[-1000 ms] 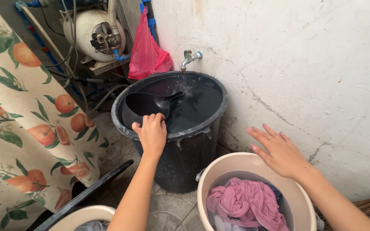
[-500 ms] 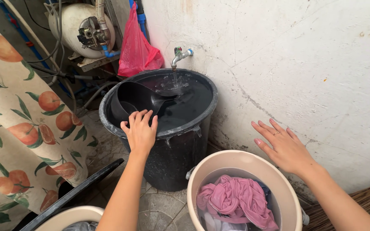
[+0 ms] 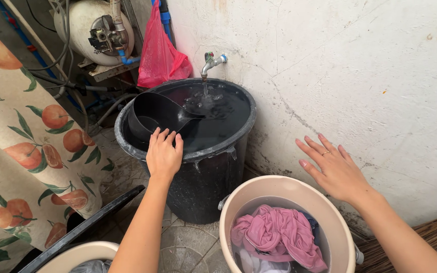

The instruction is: The person organizes black plastic hangers on a cushioned bench, stacking them neatly. Then the person moves to a utility area and hand-washes a pink garment in a bucket of water, agitating and rinsing it.

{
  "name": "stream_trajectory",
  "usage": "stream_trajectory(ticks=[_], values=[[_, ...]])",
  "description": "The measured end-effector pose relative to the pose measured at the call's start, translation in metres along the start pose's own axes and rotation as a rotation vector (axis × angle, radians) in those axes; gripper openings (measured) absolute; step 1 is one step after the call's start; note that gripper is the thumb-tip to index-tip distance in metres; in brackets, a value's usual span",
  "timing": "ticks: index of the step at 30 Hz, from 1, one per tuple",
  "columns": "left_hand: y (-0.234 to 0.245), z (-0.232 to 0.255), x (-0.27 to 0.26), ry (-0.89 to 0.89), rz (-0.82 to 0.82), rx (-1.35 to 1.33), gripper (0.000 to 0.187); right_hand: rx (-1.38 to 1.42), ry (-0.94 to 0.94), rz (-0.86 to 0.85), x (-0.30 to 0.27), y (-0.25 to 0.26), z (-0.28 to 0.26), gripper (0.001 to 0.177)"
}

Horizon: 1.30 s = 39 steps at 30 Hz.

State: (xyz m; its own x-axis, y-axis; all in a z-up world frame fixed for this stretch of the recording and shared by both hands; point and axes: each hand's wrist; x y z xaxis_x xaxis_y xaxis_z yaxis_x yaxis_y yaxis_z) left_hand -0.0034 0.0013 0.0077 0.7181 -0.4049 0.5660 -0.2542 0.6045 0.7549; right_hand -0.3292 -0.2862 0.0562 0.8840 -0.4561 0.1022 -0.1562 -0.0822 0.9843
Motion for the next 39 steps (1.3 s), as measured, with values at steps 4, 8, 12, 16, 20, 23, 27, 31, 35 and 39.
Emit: stream_trajectory(ticks=[4, 8, 12, 16, 20, 23, 27, 31, 35, 39], values=[[0.002, 0.002, 0.001, 0.012, -0.022, 0.002, 0.045, 0.005, -0.005, -0.044, -0.002, 0.001, -0.005, 0.065], [0.0, 0.0, 0.0, 0.007, -0.022, 0.026, 0.045, 0.014, 0.005, -0.056, -0.002, 0.0, -0.008, 0.065], [-0.001, -0.002, 0.001, 0.007, -0.033, 0.038, 0.045, 0.017, -0.021, -0.095, 0.0, -0.001, -0.01, 0.06], [-0.002, -0.003, 0.001, 0.013, -0.048, 0.035, 0.045, 0.006, -0.03, -0.104, 0.001, -0.002, -0.01, 0.065], [-0.006, -0.006, 0.002, 0.006, -0.047, 0.038, 0.045, 0.008, -0.023, -0.107, 0.001, -0.003, -0.01, 0.063], [-0.006, -0.006, 0.002, 0.006, -0.05, 0.037, 0.044, 0.011, -0.022, -0.108, 0.001, -0.003, -0.01, 0.063], [-0.007, -0.007, 0.001, 0.001, -0.043, 0.046, 0.044, 0.016, -0.005, -0.097, 0.002, -0.005, -0.009, 0.065], [-0.007, -0.006, 0.002, -0.01, -0.038, 0.049, 0.044, 0.027, -0.014, -0.113, 0.002, -0.006, -0.009, 0.065], [-0.009, -0.007, 0.001, -0.006, -0.041, 0.05, 0.044, 0.034, -0.013, -0.112, 0.002, -0.007, -0.009, 0.063], [-0.008, -0.007, 0.002, -0.002, -0.052, 0.063, 0.045, 0.034, -0.018, -0.121, 0.002, -0.006, -0.009, 0.06]])
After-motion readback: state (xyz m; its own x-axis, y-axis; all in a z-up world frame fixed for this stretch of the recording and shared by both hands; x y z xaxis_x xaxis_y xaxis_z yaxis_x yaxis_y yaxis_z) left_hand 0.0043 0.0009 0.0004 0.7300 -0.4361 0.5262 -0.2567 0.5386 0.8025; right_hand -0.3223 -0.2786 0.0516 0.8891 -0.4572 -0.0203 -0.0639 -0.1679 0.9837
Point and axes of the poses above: each hand's wrist, its own x-axis towards the middle knuckle, its own y-axis out of the back of the hand, z = x × y, and after that the axes turned 2 degrees about -y, right-handed
